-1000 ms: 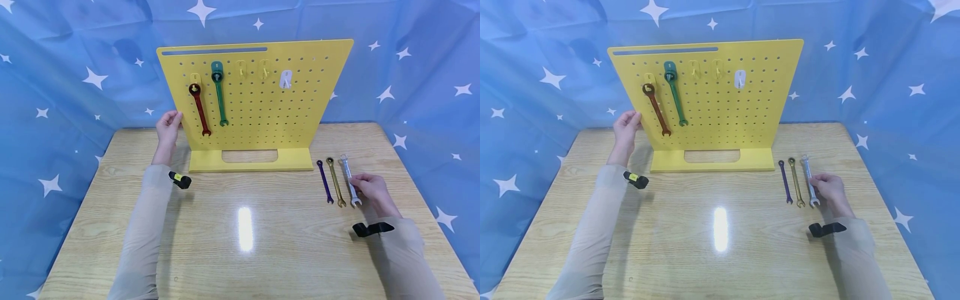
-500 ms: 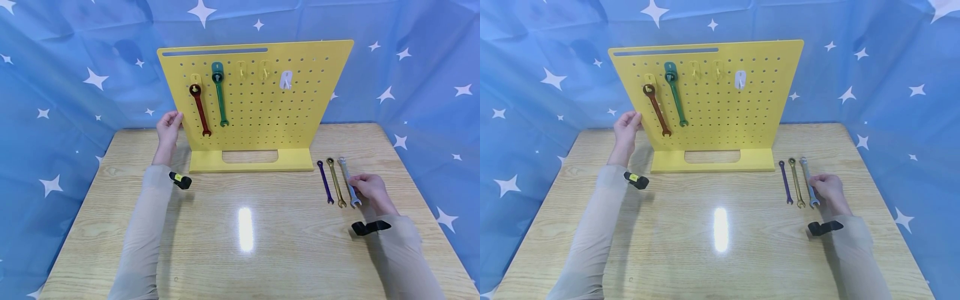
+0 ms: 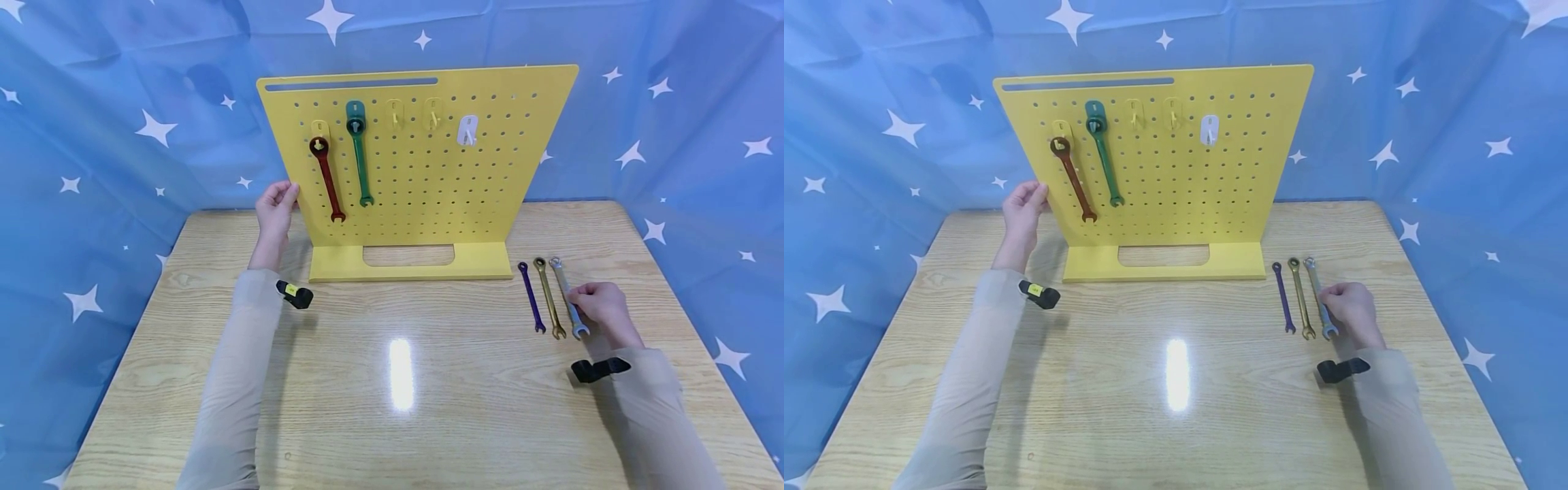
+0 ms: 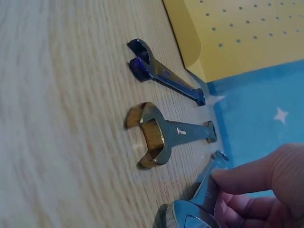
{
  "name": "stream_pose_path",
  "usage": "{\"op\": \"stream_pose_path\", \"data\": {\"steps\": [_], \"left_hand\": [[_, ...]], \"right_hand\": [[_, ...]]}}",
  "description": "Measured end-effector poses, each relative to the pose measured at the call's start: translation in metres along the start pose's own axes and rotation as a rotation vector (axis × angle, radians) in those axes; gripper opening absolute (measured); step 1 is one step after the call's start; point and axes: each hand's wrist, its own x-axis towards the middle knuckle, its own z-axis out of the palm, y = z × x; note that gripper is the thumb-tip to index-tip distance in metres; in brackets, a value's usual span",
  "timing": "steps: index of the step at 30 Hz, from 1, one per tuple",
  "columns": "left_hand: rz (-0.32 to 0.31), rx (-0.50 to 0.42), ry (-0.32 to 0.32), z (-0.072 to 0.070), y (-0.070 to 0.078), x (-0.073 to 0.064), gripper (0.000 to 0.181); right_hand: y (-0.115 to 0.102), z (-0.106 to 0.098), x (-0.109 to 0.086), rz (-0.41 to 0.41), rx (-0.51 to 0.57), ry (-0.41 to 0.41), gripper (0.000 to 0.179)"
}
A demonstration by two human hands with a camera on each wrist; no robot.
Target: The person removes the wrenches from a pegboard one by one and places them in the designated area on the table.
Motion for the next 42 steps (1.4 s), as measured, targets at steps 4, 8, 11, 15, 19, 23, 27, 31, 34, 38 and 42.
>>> {"op": "stream_pose_path", "data": {"steps": [4, 8, 11, 15, 19, 23, 27, 31, 34, 38, 42], "left_hand": [[0.003, 0.002, -0.002, 0.000, 0.000, 0.000, 0.009], [0.000, 0.012, -0.011, 0.000, 0.002, -0.002, 0.014], [-0.004, 0.019, -0.017, 0.000, 0.004, -0.002, 0.014], [-0.002, 0.025, -0.012, 0.000, 0.004, -0.002, 0.011], [-0.001, 0.027, -0.004, 0.000, 0.004, -0.002, 0.005], [0.000, 0.029, -0.012, 0.000, 0.004, -0.002, 0.004], [-0.002, 0.028, -0.011, 0.000, 0.005, -0.002, 0.001], [-0.004, 0.024, -0.012, -0.001, 0.004, -0.001, 0.003], [-0.001, 0.021, -0.015, 0.000, 0.004, -0.001, 0.006], [0.009, 0.015, -0.007, 0.001, 0.003, -0.002, 0.016], [0.010, 0.021, -0.008, 0.000, 0.002, -0.002, 0.020]], "right_hand": [[-0.001, 0.000, 0.000, 0.001, -0.021, -0.010, 0.029], [-0.002, -0.002, -0.001, 0.006, -0.058, -0.028, 0.028], [-0.002, -0.005, -0.001, 0.007, -0.098, -0.025, 0.029], [0.001, -0.005, -0.001, -0.009, -0.096, -0.011, 0.029], [0.004, -0.004, -0.002, -0.028, -0.041, 0.016, 0.032], [0.005, -0.003, -0.005, -0.026, 0.033, 0.120, 0.038], [-0.001, -0.001, -0.007, -0.050, 0.126, 0.203, 0.037], [-0.012, -0.002, -0.009, -0.101, 0.175, 0.217, 0.038], [-0.021, -0.002, -0.010, -0.123, 0.204, 0.215, 0.039], [-0.034, 0.003, -0.008, -0.119, 0.339, 0.231, 0.033], [-0.044, 0.008, -0.008, -0.169, 0.413, 0.214, 0.028]]}}
